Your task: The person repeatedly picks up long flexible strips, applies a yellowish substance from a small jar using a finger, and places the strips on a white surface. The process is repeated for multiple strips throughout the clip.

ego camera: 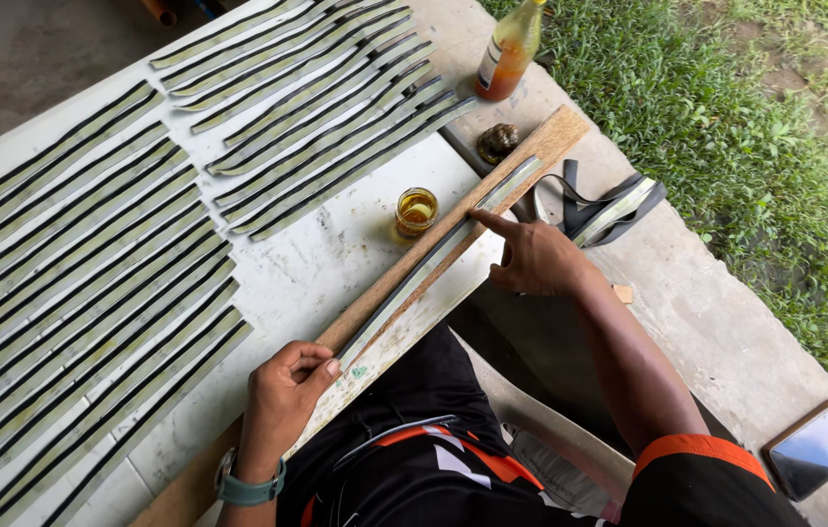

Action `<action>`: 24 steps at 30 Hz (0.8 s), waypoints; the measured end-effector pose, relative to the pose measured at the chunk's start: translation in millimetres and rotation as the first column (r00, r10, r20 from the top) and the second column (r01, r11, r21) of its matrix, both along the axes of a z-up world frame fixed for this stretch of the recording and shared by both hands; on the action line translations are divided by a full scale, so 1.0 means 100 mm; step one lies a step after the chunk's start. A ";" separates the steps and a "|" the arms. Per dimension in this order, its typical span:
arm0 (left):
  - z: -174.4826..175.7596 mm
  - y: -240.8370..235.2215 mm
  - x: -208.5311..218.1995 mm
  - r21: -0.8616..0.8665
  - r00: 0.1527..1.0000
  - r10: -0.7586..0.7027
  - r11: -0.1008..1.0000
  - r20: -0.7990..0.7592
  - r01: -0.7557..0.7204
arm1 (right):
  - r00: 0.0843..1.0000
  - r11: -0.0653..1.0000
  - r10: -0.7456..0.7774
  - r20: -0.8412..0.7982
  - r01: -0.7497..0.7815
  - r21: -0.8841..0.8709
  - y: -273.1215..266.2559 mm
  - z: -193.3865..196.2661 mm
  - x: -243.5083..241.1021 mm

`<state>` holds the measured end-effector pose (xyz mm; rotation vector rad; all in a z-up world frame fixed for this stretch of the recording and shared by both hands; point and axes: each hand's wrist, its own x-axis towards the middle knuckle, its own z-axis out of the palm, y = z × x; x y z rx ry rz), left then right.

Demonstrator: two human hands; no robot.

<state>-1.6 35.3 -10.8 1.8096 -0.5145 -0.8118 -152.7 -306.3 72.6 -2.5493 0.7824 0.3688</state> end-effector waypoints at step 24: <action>0.17 0.02 -0.04 -0.079 0.996 0.022 0.997 0.086 -0.015 | 0.662 0.741 0.336 -0.670 -0.625 -0.246 0.16 -0.01 1.45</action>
